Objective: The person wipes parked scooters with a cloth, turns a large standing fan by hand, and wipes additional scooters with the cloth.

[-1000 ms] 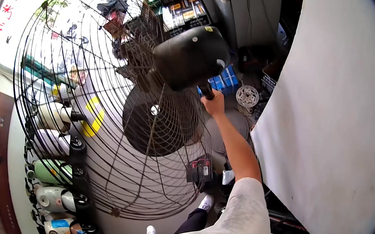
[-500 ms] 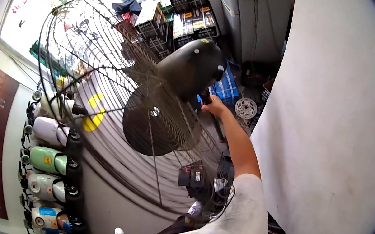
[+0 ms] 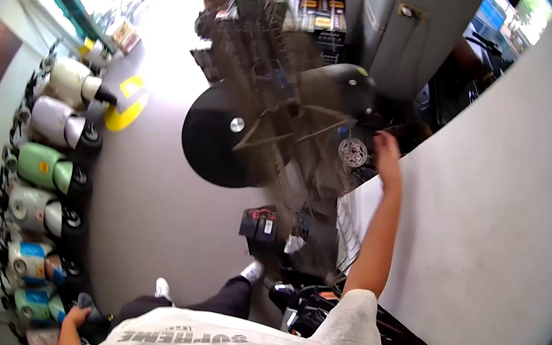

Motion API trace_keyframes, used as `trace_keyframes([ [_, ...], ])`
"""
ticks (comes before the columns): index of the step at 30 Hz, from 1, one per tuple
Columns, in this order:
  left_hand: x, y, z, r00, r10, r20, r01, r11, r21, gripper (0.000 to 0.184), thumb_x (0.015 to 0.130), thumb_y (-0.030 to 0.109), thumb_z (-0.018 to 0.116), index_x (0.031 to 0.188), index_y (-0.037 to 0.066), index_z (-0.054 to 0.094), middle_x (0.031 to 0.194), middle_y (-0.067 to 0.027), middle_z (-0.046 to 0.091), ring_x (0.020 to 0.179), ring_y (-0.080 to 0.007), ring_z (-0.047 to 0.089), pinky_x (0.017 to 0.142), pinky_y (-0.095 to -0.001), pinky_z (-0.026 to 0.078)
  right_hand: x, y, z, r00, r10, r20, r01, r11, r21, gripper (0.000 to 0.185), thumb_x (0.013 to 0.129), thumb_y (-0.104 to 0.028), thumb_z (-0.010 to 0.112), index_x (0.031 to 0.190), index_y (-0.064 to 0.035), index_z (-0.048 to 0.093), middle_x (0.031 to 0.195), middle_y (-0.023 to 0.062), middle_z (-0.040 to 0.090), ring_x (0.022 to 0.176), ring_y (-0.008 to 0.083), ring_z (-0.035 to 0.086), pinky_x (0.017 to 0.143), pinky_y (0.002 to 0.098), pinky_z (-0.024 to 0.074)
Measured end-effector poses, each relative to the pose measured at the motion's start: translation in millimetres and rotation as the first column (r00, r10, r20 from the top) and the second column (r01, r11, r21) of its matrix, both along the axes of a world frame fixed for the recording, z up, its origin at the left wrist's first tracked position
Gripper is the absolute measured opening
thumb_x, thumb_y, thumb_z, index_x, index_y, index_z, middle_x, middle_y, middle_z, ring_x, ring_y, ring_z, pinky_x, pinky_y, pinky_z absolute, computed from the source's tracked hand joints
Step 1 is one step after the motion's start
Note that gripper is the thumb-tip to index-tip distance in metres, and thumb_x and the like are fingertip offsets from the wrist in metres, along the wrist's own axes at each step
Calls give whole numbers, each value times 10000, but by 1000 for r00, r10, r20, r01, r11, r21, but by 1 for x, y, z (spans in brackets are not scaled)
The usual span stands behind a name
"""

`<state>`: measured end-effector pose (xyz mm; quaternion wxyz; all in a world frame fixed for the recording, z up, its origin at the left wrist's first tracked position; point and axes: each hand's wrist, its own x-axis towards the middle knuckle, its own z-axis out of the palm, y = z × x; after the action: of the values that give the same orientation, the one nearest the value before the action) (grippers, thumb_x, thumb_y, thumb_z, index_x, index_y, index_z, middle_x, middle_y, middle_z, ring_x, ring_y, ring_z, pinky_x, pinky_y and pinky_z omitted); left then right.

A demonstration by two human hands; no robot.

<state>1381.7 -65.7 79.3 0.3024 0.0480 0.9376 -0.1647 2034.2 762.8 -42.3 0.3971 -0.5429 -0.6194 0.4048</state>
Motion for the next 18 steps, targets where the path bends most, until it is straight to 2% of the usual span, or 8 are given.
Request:
trace_keyframes([
  [2, -4, -20, -30, 1000, -25, 7, 23, 991, 135, 575, 858, 420, 691, 1097, -103, 692, 1087, -268, 717, 1050, -359, 693, 904, -431, 527, -2, -94, 155, 921, 65, -385, -19, 992, 121, 555, 1035, -478, 478, 1375, -43, 532, 1341, 101, 580, 1255, 212, 528, 1073, 355, 382],
  [3, 23, 16, -11, 996, 38, 81, -52, 984, 172, 555, 864, 403, 689, 1081, -107, 693, 1063, -251, 724, 1004, -323, 701, 872, -429, 529, -5, -140, 202, 965, 79, -251, -1, 955, 296, 808, 964, -687, 422, 1424, -26, 483, 1444, 154, 512, 1350, 259, 478, 1136, 446, 320],
  [5, -5, -29, -61, 984, 79, 158, -121, 954, 276, 552, 865, 407, 684, 1075, -103, 697, 1043, -263, 724, 1012, -328, 702, 878, -430, 522, -48, -221, 274, 984, -148, -99, 177, 801, 572, 987, 874, -791, 474, 1461, 2, 426, 1467, 186, 477, 1367, 311, 460, 1145, 478, 306],
  [7, 2, -15, -67, 991, 41, 131, -58, 990, 129, 721, 864, 456, 682, 1245, -150, 595, 1249, -333, 632, 1211, -407, 612, 1004, -431, 475, -102, -261, 302, 924, -382, -29, 286, 637, 716, 1060, 833, -809, 527, 1468, 29, 392, 1482, 190, 457, 1372, 343, 449, 1145, 505, 298],
  [11, 5, -49, -119, 962, 162, 219, -214, 947, 240, 810, 870, 481, 679, 1285, -198, 528, 1300, -374, 578, 1241, -428, 583, 1032, -432, 458, -127, -247, 265, 815, -486, 315, 129, 683, 719, 749, 953, -551, 608, 1442, -7, 445, 1392, 201, 531, 1276, 377, 528, 1060, 474, 416],
  [15, 0, -111, -175, 910, 254, 328, -362, 872, 330, 819, 884, 465, 674, 1312, -209, 492, 1332, -381, 552, 1260, -430, 569, 1044, -429, 451, -111, -220, 250, 669, -679, 301, 124, 502, 856, 433, 1029, -332, 542, 1336, -28, 569, 1191, 148, 687, 1062, 349, 658, 886, 415, 527],
  [17, 42, -62, -91, 888, 347, 303, -433, 852, 294, 815, 888, 442, 675, 1333, -210, 472, 1360, -371, 535, 1281, -426, 552, 1056, -429, 439, -88, -209, 254, 674, -661, 329, 93, 518, 851, 400, 1035, -307, 530, 1315, -27, 589, 1171, 133, 701, 1053, 333, 663, 887, 410, 522],
  [18, 27, -112, -132, 896, 333, 295, -419, 853, 311, 814, 886, 434, 680, 1342, -206, 466, 1364, -364, 536, 1293, -423, 542, 1060, -434, 434, -74, -206, 252, 688, -643, 336, 39, 495, 868, 387, 1041, -300, 513, 1300, -27, 602, 1162, 135, 705, 1042, 332, 665, 878, 409, 523],
])
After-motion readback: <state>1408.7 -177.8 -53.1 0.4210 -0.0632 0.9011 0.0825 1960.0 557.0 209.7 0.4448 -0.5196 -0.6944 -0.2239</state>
